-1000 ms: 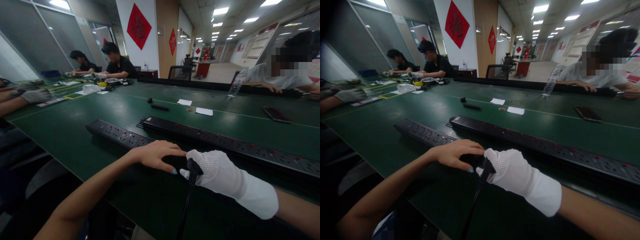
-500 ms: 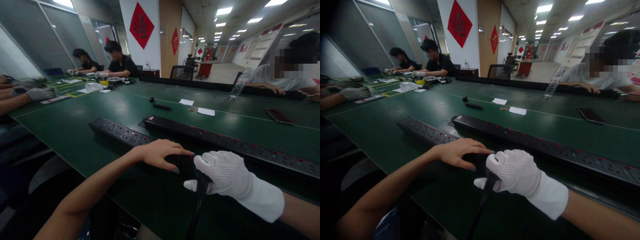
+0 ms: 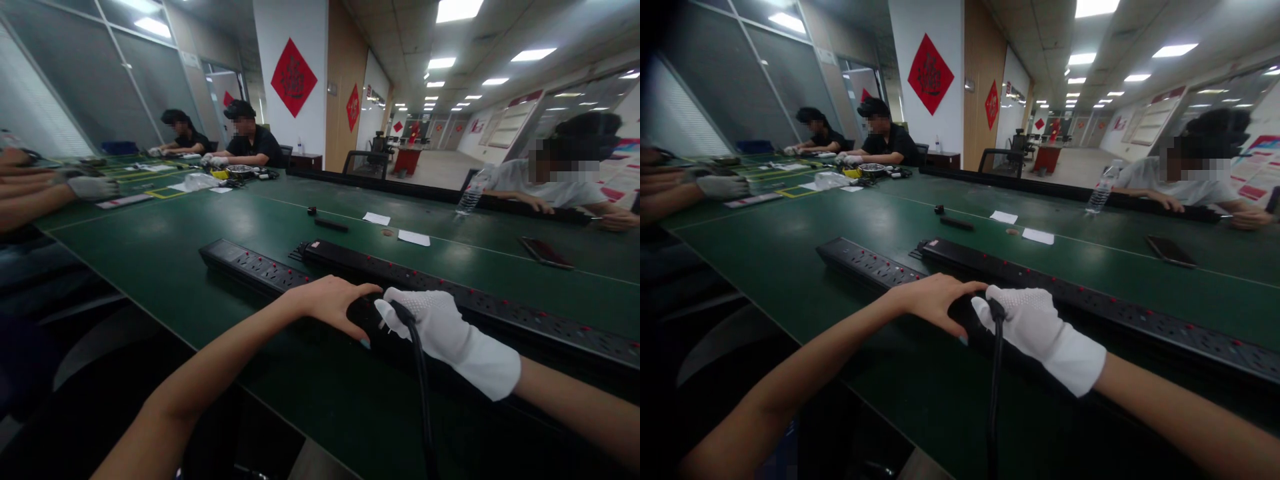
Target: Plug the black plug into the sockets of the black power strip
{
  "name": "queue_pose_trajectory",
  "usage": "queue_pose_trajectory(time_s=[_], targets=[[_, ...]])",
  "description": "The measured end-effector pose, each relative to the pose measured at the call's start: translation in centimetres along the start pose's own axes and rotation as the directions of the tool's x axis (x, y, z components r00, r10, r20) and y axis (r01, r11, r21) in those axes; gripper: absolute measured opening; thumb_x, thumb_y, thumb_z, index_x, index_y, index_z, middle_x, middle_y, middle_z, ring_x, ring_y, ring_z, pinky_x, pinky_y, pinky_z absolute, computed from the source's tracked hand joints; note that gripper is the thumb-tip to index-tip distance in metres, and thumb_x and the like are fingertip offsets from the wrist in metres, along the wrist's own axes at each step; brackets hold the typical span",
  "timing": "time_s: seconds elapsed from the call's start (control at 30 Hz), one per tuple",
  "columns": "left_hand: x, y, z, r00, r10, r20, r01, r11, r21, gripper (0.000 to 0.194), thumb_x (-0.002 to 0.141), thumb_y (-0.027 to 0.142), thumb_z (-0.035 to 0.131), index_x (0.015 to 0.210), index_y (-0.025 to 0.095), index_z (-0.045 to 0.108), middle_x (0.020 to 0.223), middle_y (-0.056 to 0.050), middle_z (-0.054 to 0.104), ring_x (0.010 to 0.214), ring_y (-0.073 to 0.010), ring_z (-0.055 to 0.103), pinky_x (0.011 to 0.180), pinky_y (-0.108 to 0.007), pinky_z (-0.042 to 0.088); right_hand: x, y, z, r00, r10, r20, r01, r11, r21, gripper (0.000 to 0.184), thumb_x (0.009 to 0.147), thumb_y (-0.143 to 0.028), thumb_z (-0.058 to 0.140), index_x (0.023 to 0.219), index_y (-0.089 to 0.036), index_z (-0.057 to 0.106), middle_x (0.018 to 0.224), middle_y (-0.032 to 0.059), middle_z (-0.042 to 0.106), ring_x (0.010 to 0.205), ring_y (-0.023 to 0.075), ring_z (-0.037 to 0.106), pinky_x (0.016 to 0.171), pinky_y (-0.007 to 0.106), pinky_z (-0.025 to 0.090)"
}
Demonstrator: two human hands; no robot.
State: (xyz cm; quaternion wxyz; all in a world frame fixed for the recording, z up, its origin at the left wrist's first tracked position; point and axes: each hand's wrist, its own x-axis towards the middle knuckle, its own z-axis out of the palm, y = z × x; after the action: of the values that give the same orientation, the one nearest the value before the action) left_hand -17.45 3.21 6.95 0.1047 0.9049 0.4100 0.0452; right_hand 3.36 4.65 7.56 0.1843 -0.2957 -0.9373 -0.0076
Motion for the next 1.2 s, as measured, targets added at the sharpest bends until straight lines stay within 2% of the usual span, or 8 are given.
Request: queue_pose_trajectory(time_s=[0.23, 0.43, 0.63, 0.8, 1.0, 1.2], targets=[[0.0, -0.2, 0.3, 1.000, -0.006, -0.017, 0.006, 0.999, 0.038, 0.094, 0.058, 0.079, 0.049, 0.125, 0.015, 0.035, 0.094, -0.010, 0.064, 0.081, -0.0261, 0.062, 0.067, -0.030, 0.042, 1.4, -0.2, -0.2, 0.998, -0.028, 0.048, 0.029, 1.000, -0.008, 0.038, 0.090, -0.041, 0.035, 0.068, -0.019, 0.057, 0.061, 0.0008, 0.060, 0.056, 0.0120, 0.056, 0.052, 0.021, 0.034], [0.1, -0.3, 0.4, 0.999, -0.022, -0.028, 0.023, 0.999, 0.041, 0.086, 0.056, 0.079, 0.050, 0.112, 0.013, 0.046, 0.089, -0.009, 0.065, 0.077, -0.0246, 0.062, 0.065, -0.029, 0.042, 1.8, -0.2, -0.1, 0.999, -0.016, 0.039, 0.018, 0.999, -0.045, 0.038, 0.091, -0.039, 0.034, 0.068, -0.019, 0.056, 0.062, 0.0011, 0.061, 0.058, 0.0119, 0.056, 0.054, 0.021, 0.033], [0.1, -0.3, 0.5, 0.999, -0.005, -0.045, 0.007, 1.000, 0.030, 0.084, 0.058, 0.079, 0.049, 0.111, 0.014, 0.046, 0.092, -0.010, 0.065, 0.081, -0.0257, 0.062, 0.069, -0.031, 0.043, 2.2, -0.3, 0.5, 0.999, -0.013, 0.032, 0.017, 0.993, -0.114, 0.036, 0.090, -0.038, 0.034, 0.069, -0.020, 0.056, 0.060, 0.0001, 0.059, 0.055, 0.0121, 0.054, 0.052, 0.023, 0.029], [0.1, -0.4, 0.5, 0.999, 0.002, -0.033, -0.001, 1.000, 0.015, 0.081, 0.060, 0.077, 0.049, 0.113, 0.016, 0.045, 0.093, -0.009, 0.065, 0.081, -0.0258, 0.062, 0.068, -0.032, 0.043, 1.9, -1.1, 0.4, 1.000, 0.007, 0.029, -0.001, 0.981, -0.192, 0.034, 0.088, -0.042, 0.037, 0.077, -0.019, 0.059, 0.065, 0.0033, 0.062, 0.055, 0.0155, 0.056, 0.050, 0.025, 0.027], [0.1, -0.5, 0.3, 1.000, 0.013, -0.023, -0.014, 0.999, -0.048, 0.075, 0.060, 0.073, 0.054, 0.112, 0.018, 0.046, 0.094, -0.007, 0.064, 0.079, -0.0229, 0.062, 0.067, -0.031, 0.043, 2.0, -1.9, 0.6, 0.998, -0.052, 0.027, 0.058, 0.962, -0.268, 0.030, 0.089, -0.040, 0.038, 0.078, -0.020, 0.058, 0.065, 0.0022, 0.062, 0.058, 0.0167, 0.058, 0.049, 0.027, 0.025], [0.2, -0.5, 0.5, 1.000, 0.014, -0.019, -0.015, 0.999, -0.045, 0.075, 0.061, 0.073, 0.054, 0.110, 0.017, 0.047, 0.092, -0.007, 0.064, 0.079, -0.0228, 0.061, 0.068, -0.031, 0.043, 1.9, -2.0, 0.8, 1.000, 0.001, 0.014, 0.003, 0.944, -0.329, 0.036, 0.088, -0.046, 0.035, 0.082, -0.020, 0.060, 0.065, 0.0036, 0.064, 0.055, 0.0180, 0.058, 0.047, 0.027, 0.025]])
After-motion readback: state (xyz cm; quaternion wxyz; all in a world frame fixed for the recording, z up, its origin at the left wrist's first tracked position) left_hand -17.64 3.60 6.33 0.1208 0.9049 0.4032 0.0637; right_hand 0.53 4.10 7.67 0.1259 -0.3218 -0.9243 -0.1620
